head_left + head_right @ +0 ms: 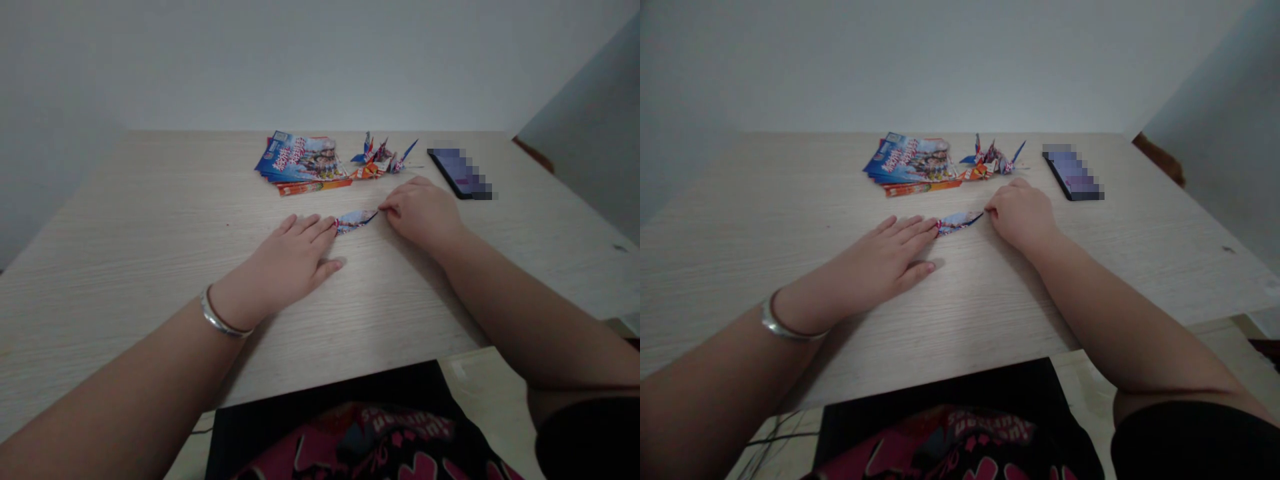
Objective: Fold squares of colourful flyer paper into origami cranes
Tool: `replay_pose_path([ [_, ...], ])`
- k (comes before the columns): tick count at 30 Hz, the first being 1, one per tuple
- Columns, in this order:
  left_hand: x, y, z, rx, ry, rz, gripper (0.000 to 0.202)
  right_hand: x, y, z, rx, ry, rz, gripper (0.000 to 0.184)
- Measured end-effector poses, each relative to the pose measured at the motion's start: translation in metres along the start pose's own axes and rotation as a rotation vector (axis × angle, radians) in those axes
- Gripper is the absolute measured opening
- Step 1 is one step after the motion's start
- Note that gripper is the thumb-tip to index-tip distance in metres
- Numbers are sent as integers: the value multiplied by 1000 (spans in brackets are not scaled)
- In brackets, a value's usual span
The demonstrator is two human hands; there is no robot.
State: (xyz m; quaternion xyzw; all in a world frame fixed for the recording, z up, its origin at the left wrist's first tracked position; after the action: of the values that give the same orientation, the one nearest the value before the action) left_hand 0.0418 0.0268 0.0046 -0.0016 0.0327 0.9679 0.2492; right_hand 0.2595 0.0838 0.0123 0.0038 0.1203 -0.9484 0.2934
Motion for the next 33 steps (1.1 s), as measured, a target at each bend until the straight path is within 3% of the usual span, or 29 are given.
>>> replay_pose_path([
  [5, 2, -9, 8, -57, 33, 4, 42, -6, 2, -5, -38, -82, -7, 30],
  [10, 12, -14, 6, -162, 85, -74, 37, 12, 1, -8, -25, -304, 251, 33],
  [14, 19, -16, 5, -295, 59, -38, 32, 24, 3, -6, -40, -372, 426, 24],
  [23, 3, -12, 5, -159, 64, -100, 34, 35, 6, 1, -180, -246, 674, 23],
  [33, 5, -10, -1, -186, -25, -190, 43, 47, 6, 4, -172, -33, 838, 27],
])
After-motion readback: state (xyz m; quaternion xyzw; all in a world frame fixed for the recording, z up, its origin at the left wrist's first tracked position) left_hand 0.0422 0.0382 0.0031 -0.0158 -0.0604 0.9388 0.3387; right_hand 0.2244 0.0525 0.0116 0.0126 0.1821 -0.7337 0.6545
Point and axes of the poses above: each hand's wrist, its own y-axis away from the middle knuckle, its own z-axis out of the back of the hand, x = y × z, the point moved 4 cm from there along -y, towards the middle knuckle, and after that the axes turned 13 degrees about z, right-handed, at the moved point
